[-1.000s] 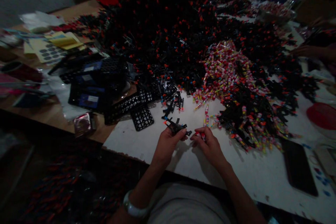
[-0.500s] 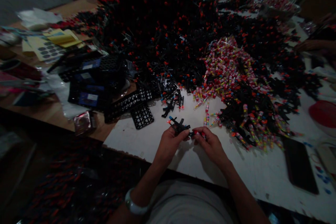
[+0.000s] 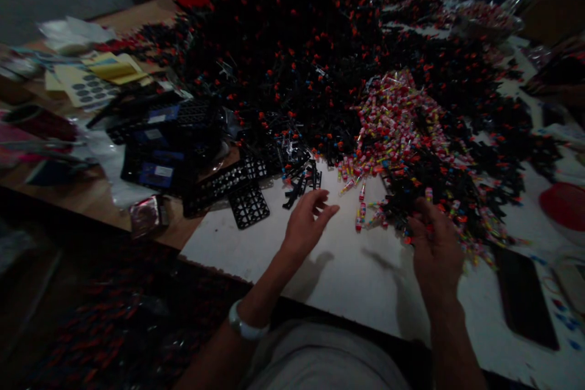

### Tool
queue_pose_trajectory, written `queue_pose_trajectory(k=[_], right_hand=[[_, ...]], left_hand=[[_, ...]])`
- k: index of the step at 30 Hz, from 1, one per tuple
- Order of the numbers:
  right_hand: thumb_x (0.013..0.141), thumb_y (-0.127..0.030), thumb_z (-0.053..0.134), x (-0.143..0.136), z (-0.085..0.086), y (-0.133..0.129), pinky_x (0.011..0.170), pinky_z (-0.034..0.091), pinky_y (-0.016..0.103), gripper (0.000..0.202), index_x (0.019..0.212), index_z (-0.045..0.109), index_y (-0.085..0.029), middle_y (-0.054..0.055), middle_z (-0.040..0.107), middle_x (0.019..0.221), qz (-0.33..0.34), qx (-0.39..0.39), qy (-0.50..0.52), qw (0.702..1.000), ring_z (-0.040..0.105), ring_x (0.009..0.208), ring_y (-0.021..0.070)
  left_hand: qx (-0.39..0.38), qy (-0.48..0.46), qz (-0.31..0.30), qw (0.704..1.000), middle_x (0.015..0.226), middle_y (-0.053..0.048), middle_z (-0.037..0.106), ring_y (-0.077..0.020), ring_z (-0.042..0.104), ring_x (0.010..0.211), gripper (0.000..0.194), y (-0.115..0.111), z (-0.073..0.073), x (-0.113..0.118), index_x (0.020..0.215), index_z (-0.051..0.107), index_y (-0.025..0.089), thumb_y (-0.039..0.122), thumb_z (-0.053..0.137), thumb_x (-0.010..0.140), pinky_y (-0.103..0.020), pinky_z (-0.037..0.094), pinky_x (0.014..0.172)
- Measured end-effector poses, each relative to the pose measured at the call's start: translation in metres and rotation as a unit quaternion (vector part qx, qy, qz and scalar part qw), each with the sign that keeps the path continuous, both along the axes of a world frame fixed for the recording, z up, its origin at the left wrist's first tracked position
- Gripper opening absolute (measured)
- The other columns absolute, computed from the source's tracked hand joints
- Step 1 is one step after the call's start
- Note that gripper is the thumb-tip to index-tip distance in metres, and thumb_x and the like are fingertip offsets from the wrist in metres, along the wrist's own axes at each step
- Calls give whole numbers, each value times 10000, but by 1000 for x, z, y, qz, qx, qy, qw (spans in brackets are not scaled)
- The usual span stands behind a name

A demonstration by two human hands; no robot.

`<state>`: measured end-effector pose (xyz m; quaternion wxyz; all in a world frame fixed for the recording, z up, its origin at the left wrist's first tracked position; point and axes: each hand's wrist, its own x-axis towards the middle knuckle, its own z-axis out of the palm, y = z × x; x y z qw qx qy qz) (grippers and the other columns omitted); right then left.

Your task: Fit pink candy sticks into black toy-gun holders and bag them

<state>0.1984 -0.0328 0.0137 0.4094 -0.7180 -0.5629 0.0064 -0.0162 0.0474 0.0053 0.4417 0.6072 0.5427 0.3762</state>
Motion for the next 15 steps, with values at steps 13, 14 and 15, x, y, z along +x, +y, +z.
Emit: queue_pose_trajectory(k=[13, 14, 15], right_hand=[[848, -64, 505, -39, -32, 53, 824, 392, 359, 229, 952, 644, -212, 90, 618, 1055, 258, -163, -281, 910, 485, 969, 243], [857, -77, 504, -39, -34, 54, 818, 389, 360, 211, 935, 640, -217, 88, 616, 1043, 272, -173, -283, 903, 481, 965, 243], [863, -83, 501, -38, -36, 55, 814, 390, 359, 201, 926, 634, -219, 84, 617, 1027, 285, -179, -280, 899, 480, 963, 241]], left_hand=[[47, 442, 61, 894, 1090, -151, 543, -290, 483, 1078, 336, 65, -15, 7, 992, 601, 96, 302, 697, 745, -393, 374, 939], [53, 433, 58, 898, 1078, -143, 547, -283, 485, 1072, 322, 60, -17, 4, 989, 601, 103, 295, 693, 748, -387, 374, 940], [59, 424, 54, 902, 1066, -138, 550, -280, 487, 1066, 309, 55, -19, 0, 984, 600, 108, 290, 688, 751, -387, 376, 938]])
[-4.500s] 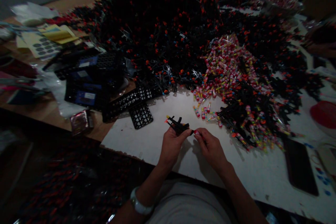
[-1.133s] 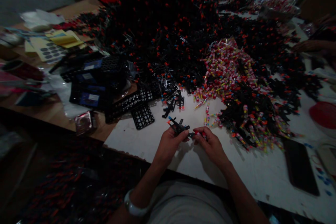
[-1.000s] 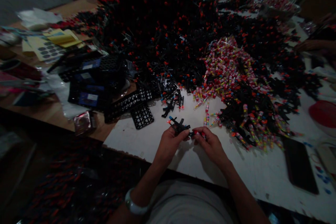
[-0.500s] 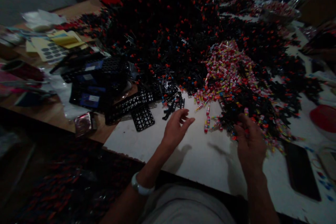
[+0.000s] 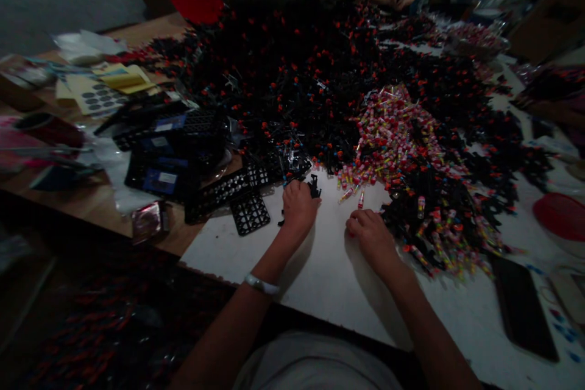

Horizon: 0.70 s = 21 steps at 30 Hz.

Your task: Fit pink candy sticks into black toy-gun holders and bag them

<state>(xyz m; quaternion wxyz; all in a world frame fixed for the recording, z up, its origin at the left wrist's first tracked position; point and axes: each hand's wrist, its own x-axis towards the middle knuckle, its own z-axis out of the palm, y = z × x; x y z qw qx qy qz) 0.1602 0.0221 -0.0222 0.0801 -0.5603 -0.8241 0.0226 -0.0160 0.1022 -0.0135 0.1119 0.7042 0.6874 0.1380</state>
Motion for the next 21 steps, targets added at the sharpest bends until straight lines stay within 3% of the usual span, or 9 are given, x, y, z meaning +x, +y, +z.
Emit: queue_pose_trajectory(k=[3, 7, 11, 14, 17, 19, 21], right_hand=[[859, -56, 483, 5, -4, -1, 825, 406, 353, 232, 964, 617, -213, 76, 625, 1016, 33, -32, 43, 998, 485, 972, 231], [836, -5, 445, 13, -5, -7, 924, 396, 375, 353, 1088, 583, -211, 80, 595, 1159, 54, -37, 94, 993, 469, 1090, 226], [863, -69, 472, 8, -6, -6, 883, 408, 374, 231, 989, 605, -208, 88, 605, 1079, 35, -36, 69, 996, 478, 1040, 244], [894, -100, 430, -4, -10, 8, 858, 414, 357, 196, 995, 584, -167, 105, 610, 999, -17, -18, 126, 992, 510, 960, 230], [919, -122, 369, -15, -11, 28, 866, 419, 331, 271, 1151, 508, -127, 137, 579, 1075, -58, -15, 189, 980, 520, 997, 217], [909, -121, 380, -21, -10, 39, 854, 419, 325, 311, 1203, 481, -145, 133, 568, 1098, -56, -35, 172, 983, 520, 1014, 221], [888, -117, 416, -24, -7, 45, 809, 422, 309, 280, 1137, 525, -187, 105, 582, 1044, -49, -65, 134, 988, 536, 970, 221]], left_hand=[[5, -18, -18, 1000, 1028, -123, 564, -273, 503, 1031, 257, -10, -2, -10, 967, 602, 129, 267, 669, 762, -392, 394, 908], [-3, -22, -41, 999, 999, -101, 580, -253, 523, 1001, 214, -14, -2, -16, 943, 610, 145, 241, 669, 761, -375, 396, 906], [-5, -16, -39, 999, 1031, -119, 562, -281, 501, 1042, 280, -14, -2, -14, 974, 616, 142, 282, 692, 744, -401, 382, 919], [-10, -35, -77, 996, 1028, -113, 566, -283, 498, 1038, 243, -17, -3, -11, 954, 629, 156, 219, 693, 727, -409, 379, 911], [-12, -53, -130, 990, 1018, -79, 590, -260, 512, 1012, 245, -22, -3, -12, 960, 628, 190, 168, 681, 722, -387, 388, 886], [-13, -58, -153, 986, 999, -59, 608, -252, 518, 997, 245, -26, -3, -15, 953, 628, 211, 143, 669, 722, -381, 394, 868], [3, -71, -154, 986, 1020, -60, 613, -259, 515, 1009, 271, -31, -4, -20, 960, 626, 216, 113, 664, 713, -391, 395, 872]])
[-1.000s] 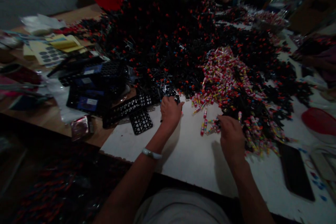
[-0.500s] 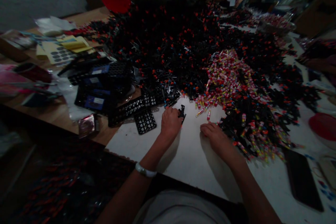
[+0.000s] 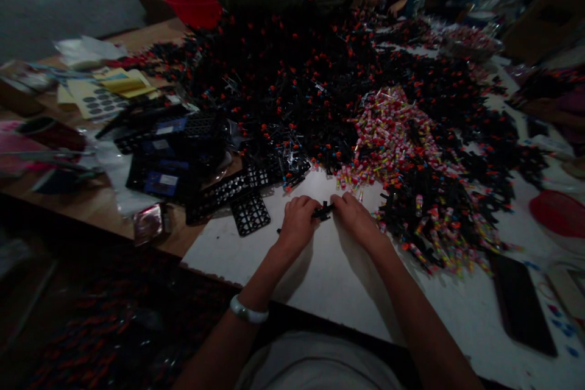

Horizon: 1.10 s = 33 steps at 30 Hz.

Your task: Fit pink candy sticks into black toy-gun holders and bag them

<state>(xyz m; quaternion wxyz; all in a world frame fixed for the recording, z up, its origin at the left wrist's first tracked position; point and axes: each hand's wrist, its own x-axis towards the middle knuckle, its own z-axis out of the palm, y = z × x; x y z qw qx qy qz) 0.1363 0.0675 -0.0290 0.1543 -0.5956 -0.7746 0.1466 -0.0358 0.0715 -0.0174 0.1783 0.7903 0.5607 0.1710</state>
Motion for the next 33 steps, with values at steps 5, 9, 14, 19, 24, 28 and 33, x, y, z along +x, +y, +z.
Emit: queue_pose_trajectory(k=[5, 9, 14, 19, 24, 28, 33], right_hand=[[881, -169, 457, 4, 3, -15, 707, 422, 290, 120, 964, 541, -189, 95, 585, 995, -35, -31, 0, 999, 560, 861, 210], [900, -290, 472, 5, 6, -44, 704, 435, 276, 106, 917, 526, -200, 30, 595, 853, -43, -59, 212, 974, 561, 790, 173], [891, -336, 492, -3, 14, -70, 702, 468, 266, 192, 1040, 522, -219, 23, 603, 947, -49, -126, 345, 929, 581, 834, 158], [911, -363, 466, 2, 11, -81, 728, 487, 282, 218, 1037, 561, -214, 33, 623, 945, -76, -111, 364, 922, 614, 777, 147], [900, -391, 492, 6, 5, -85, 681, 500, 269, 249, 1042, 586, -209, 22, 650, 860, -83, -122, 390, 909, 628, 718, 146], [897, -403, 490, 7, 7, -85, 680, 503, 274, 264, 1046, 595, -212, 30, 659, 869, -87, -118, 386, 911, 632, 721, 152], [905, -395, 482, 7, 11, -85, 673, 503, 271, 263, 1054, 579, -202, 26, 661, 834, -91, -139, 414, 895, 620, 694, 141]], left_hand=[[54, -135, 148, 978, 1111, -103, 571, -253, 533, 1023, 319, -22, -1, -11, 1062, 581, 191, 201, 656, 752, -400, 407, 918], [-140, -350, 181, 909, 968, -66, 638, -187, 595, 793, 332, -44, 1, -5, 1001, 615, 178, 382, 663, 743, -328, 471, 753], [-284, -525, 165, 785, 795, -44, 699, -161, 609, 730, 288, -55, 9, 14, 881, 675, 139, 364, 698, 704, -276, 464, 707], [-289, -538, 170, 773, 688, -30, 693, -154, 609, 641, 282, -56, 12, 17, 821, 684, 143, 390, 718, 689, -259, 446, 608], [-288, -537, 182, 771, 688, -28, 697, -142, 605, 619, 267, -60, 9, 17, 806, 683, 145, 384, 720, 692, -253, 444, 604], [-291, -538, 179, 771, 699, -34, 701, -155, 621, 633, 265, -61, 9, 18, 808, 680, 143, 378, 720, 692, -263, 452, 611], [-285, -540, 177, 772, 694, -24, 698, -147, 612, 637, 231, -60, 11, 19, 796, 681, 148, 357, 714, 703, -262, 454, 623]])
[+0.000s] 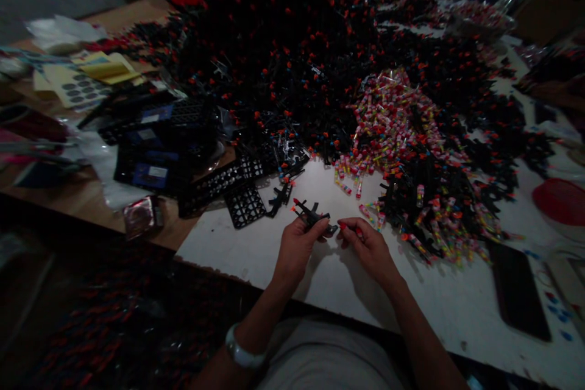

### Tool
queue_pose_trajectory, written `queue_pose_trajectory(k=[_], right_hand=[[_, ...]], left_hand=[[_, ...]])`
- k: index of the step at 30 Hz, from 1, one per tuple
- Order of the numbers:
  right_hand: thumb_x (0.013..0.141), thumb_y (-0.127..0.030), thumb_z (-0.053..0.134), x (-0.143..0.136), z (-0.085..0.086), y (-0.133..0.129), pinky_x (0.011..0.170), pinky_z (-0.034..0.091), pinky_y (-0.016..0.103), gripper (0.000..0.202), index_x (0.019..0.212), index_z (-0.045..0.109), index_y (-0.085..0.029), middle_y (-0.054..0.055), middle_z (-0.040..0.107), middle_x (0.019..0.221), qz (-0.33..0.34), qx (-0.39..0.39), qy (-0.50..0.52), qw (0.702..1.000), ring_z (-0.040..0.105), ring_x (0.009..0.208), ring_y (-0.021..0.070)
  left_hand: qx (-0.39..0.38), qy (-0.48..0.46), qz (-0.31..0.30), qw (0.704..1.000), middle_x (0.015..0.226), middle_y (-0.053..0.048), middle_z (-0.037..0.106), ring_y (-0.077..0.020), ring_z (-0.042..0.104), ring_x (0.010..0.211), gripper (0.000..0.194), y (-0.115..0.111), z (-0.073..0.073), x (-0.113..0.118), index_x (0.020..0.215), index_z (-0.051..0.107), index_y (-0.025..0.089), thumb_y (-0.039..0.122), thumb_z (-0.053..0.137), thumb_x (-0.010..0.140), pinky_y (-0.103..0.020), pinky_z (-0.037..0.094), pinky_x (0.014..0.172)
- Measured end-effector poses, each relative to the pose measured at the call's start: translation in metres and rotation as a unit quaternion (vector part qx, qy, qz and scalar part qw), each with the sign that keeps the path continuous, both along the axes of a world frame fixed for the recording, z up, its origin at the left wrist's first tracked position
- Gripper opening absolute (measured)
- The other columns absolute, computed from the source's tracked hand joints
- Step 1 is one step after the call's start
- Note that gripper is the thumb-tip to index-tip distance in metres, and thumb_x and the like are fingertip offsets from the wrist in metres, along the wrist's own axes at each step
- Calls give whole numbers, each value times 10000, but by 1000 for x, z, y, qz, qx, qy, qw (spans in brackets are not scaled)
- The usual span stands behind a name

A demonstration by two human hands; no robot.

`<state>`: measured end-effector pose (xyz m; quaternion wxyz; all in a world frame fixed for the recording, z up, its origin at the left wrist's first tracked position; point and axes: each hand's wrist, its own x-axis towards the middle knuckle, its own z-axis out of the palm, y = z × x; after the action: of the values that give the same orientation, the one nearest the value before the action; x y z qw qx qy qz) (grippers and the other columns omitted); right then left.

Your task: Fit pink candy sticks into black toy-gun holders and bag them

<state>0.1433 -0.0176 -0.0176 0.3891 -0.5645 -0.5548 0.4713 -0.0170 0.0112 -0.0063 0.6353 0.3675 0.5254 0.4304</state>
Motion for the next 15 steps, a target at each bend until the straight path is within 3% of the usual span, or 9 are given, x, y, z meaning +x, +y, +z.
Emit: queue_pose_trajectory(k=[15], right_hand=[[877, -407, 519, -8, -8, -3, 546, 435, 239, 221, 880, 551, -188, -1, 646, 740, 41, -74, 104, 991, 542, 541, 102]], left_hand=[[13, -28, 5, 1000, 651, 3, 656, -119, 563, 620, 173, -1, -13, 0, 790, 666, 134, 282, 697, 706, -249, 439, 654]])
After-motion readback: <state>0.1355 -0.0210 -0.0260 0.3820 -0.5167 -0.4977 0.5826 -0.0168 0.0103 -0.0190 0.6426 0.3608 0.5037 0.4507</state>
